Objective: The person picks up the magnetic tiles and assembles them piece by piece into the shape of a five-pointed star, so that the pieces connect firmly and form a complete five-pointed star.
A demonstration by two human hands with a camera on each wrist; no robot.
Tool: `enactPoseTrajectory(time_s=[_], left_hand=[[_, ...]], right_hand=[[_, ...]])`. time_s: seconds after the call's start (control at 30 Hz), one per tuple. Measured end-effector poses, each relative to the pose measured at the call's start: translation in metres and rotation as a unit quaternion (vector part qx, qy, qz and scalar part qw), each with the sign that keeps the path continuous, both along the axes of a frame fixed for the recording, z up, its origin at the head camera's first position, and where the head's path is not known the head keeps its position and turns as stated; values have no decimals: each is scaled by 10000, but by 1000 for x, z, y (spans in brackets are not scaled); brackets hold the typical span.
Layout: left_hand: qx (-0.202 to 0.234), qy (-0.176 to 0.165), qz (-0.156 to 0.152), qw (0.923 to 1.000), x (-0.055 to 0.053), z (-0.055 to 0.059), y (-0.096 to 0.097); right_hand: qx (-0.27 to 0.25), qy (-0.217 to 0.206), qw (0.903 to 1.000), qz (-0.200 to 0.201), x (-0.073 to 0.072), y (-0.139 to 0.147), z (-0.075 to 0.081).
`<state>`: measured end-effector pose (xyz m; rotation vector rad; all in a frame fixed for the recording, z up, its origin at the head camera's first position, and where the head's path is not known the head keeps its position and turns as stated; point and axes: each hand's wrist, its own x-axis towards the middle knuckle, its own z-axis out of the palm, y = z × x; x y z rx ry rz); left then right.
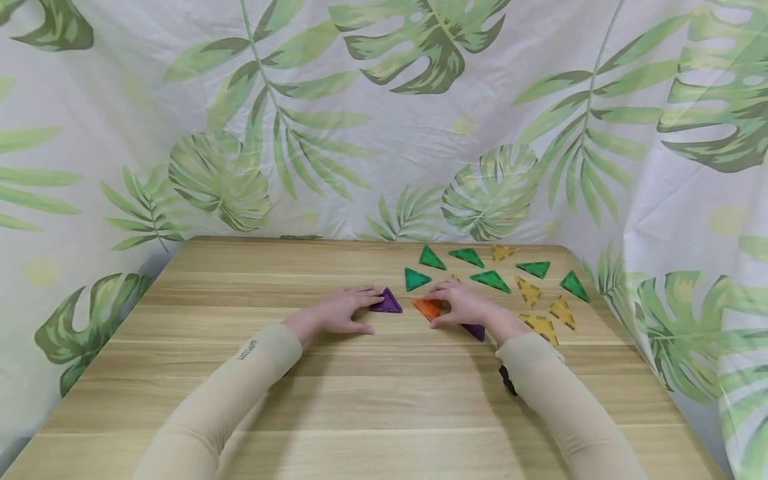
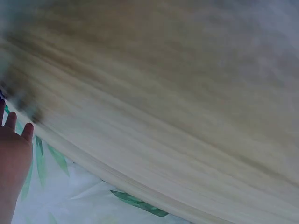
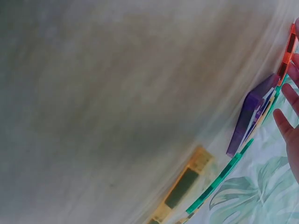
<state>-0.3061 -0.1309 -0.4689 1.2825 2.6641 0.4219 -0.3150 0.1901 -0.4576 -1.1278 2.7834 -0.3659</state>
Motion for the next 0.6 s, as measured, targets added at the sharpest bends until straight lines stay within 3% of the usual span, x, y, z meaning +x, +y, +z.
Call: enactPoseTrajectory(time_s=[0.27,0.6], left_hand=[[631,369,-219,9971,1,-3,-14],[761,636,-177,9949,10,1,-22]], right_hand=[[-24,-51,9999,-133,5,-6,0],[-176,-85,9994,-276,20,-27,2]])
